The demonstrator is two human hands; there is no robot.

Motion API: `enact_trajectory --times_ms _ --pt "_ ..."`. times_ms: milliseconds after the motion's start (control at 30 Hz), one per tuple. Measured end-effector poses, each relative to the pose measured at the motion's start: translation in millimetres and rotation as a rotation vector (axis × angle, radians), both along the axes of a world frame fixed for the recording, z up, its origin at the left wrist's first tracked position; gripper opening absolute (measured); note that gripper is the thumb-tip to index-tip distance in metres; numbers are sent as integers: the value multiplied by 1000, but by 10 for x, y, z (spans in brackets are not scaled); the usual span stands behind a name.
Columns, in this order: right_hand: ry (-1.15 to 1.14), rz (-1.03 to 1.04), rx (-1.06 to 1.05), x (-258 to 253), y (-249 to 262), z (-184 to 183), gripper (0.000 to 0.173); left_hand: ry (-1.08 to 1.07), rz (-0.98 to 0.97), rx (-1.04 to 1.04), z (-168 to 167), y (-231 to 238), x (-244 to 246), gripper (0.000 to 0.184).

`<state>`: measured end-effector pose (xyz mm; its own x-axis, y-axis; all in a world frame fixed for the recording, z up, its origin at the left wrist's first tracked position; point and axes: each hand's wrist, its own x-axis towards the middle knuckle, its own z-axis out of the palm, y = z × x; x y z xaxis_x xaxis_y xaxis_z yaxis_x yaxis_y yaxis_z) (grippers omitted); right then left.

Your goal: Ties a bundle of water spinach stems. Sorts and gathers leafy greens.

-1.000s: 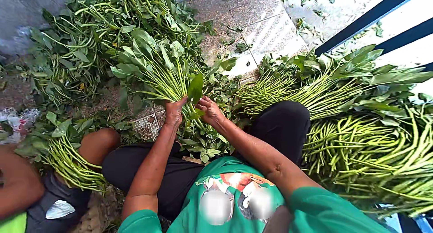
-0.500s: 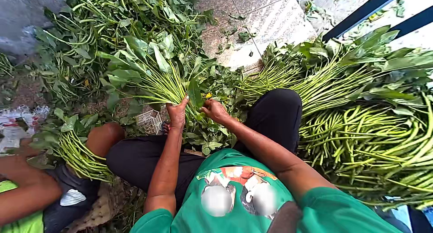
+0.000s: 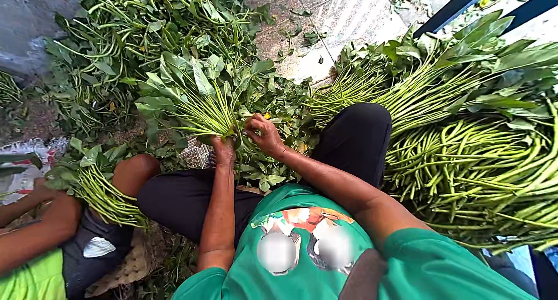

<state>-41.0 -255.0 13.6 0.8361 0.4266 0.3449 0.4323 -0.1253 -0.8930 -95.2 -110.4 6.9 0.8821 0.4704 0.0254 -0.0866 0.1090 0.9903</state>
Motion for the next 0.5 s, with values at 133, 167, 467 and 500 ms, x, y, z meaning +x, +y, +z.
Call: enact_trajectory --times_ms 133,167,467,500 --pt "-194 225 -213 -196 -261 -18 10 -2 131 -145 42 196 162 34" --pt "-235 285 -288 -241 -345 -37 10 2 161 -175 47 267 187 34" --pt "89 427 -907 124 -730 568 23 -19 100 -253 56 568 172 28" --pt "20 331 -766 178 -705 639 18 5 57 -281 74 560 164 26"
